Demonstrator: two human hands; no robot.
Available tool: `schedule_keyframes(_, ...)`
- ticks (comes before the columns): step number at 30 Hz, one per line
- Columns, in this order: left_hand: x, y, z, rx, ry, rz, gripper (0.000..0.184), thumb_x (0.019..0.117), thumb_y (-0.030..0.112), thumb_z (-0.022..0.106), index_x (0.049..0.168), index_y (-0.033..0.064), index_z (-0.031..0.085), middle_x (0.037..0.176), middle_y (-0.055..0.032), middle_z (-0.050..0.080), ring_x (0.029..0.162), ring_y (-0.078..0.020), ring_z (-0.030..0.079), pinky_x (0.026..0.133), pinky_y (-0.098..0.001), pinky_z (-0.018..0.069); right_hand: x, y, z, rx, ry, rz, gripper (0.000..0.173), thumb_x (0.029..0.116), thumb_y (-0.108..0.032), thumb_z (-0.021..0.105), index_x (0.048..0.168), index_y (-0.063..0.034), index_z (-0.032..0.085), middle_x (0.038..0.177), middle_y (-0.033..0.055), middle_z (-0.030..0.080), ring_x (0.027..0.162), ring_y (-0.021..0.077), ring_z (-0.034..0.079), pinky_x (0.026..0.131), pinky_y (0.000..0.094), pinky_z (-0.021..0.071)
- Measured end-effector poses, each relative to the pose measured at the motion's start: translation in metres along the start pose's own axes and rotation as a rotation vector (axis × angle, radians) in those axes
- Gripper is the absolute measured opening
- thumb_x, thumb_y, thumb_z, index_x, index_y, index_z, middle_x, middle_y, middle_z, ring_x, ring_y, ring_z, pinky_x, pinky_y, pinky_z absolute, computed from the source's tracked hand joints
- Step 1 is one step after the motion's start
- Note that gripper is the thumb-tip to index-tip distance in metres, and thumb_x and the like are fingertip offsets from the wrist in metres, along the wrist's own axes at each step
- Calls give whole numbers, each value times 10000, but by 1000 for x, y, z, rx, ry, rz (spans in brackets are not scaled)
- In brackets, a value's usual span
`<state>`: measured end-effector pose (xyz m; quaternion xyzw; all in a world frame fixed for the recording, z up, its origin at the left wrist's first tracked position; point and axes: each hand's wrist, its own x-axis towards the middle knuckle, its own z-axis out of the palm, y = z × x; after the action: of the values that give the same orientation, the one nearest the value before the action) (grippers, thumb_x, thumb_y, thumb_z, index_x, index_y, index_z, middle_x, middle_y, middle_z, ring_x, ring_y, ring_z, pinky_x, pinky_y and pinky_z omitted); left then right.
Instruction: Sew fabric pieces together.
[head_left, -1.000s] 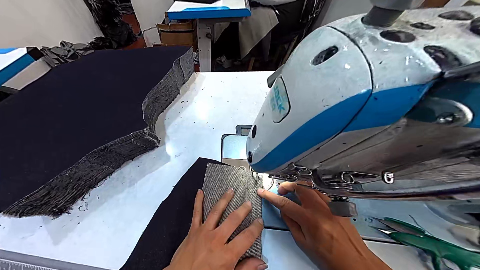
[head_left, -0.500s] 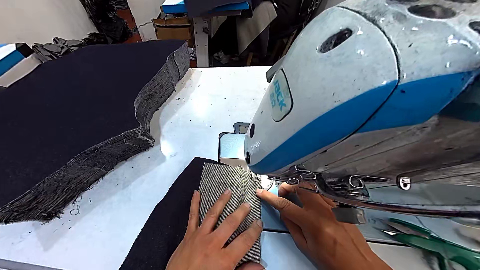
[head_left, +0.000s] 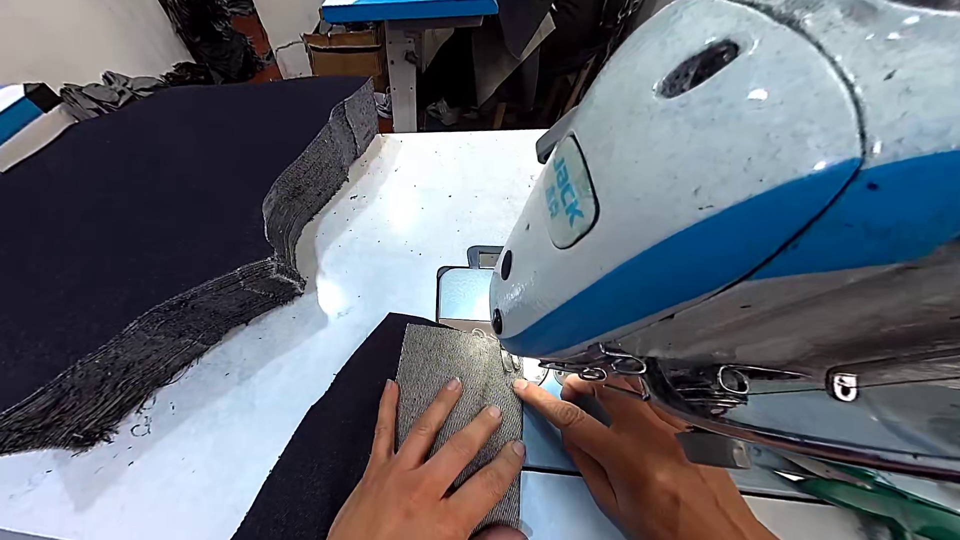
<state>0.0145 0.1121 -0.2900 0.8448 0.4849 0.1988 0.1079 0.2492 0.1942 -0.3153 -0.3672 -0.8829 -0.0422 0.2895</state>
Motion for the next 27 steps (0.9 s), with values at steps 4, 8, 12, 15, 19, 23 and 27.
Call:
schedule_keyframes(4, 3, -6, 3, 29, 30, 20, 468, 1047, 524, 452, 1411, 277, 609, 1504, -16, 560, 1469, -370, 407, 1123, -760, 204, -1, 2, -1, 2, -17, 17, 399, 975, -148, 455, 1190, -274, 767, 935, 103, 683, 892, 278, 644, 783, 394, 477)
schedule_keyframes(8, 19, -19, 8, 100, 96, 36, 457, 1042, 553, 418, 1334, 295, 656, 1456, -4, 600, 1453, -350, 437, 1096, -757, 281, -5, 10, -7, 42, 11, 67, 336, 1006, -189, 466, 1156, -216, 765, 959, 92, 712, 900, 239, 654, 815, 377, 482)
schedule_keyframes(12, 39, -32, 7, 123, 90, 29, 457, 1038, 543, 413, 1203, 226, 697, 1427, 0, 615, 1468, -346, 416, 1089, -787, 262, -4, 13, -16, 43, 45, 70, 307, 1012, -175, 468, 1051, -146, 771, 866, 110, 704, 817, 232, 639, 787, 380, 458)
schedule_keyframes(15, 50, -39, 2, 142, 85, 36, 457, 1038, 534, 419, 1178, 219, 720, 1429, 9, 612, 1466, -325, 423, 1107, -777, 248, -1, 13, -19, 26, 59, 66, 303, 1011, -166, 467, 1031, -139, 768, 829, 107, 679, 803, 235, 618, 780, 378, 444)
schedule_keyframes(19, 50, -39, 2, 158, 101, 39, 442, 1037, 521, 434, 1174, 213, 720, 1399, 5, 631, 1449, -331, 444, 1095, -777, 262, 1, 15, -20, 5, 73, 54, 306, 1005, -168, 465, 1012, -145, 770, 865, 104, 688, 829, 238, 621, 782, 370, 457)
schedule_keyframes(23, 51, -39, 1, 157, 94, 27, 433, 1036, 516, 448, 1195, 211, 712, 1399, -2, 629, 1462, -338, 423, 1095, -778, 255, 2, 18, -17, 11, 89, 32, 330, 994, -185, 457, 982, -119, 780, 883, 125, 697, 866, 269, 640, 801, 394, 482)
schedule_keyframes(27, 53, -41, 2, 127, 99, 27, 435, 1033, 513, 466, 1214, 200, 710, 1400, -4, 629, 1478, -324, 400, 1115, -776, 217, 4, 24, -13, 37, 94, 31, 352, 980, -213, 451, 958, -113, 788, 932, 129, 728, 915, 312, 678, 817, 445, 518)
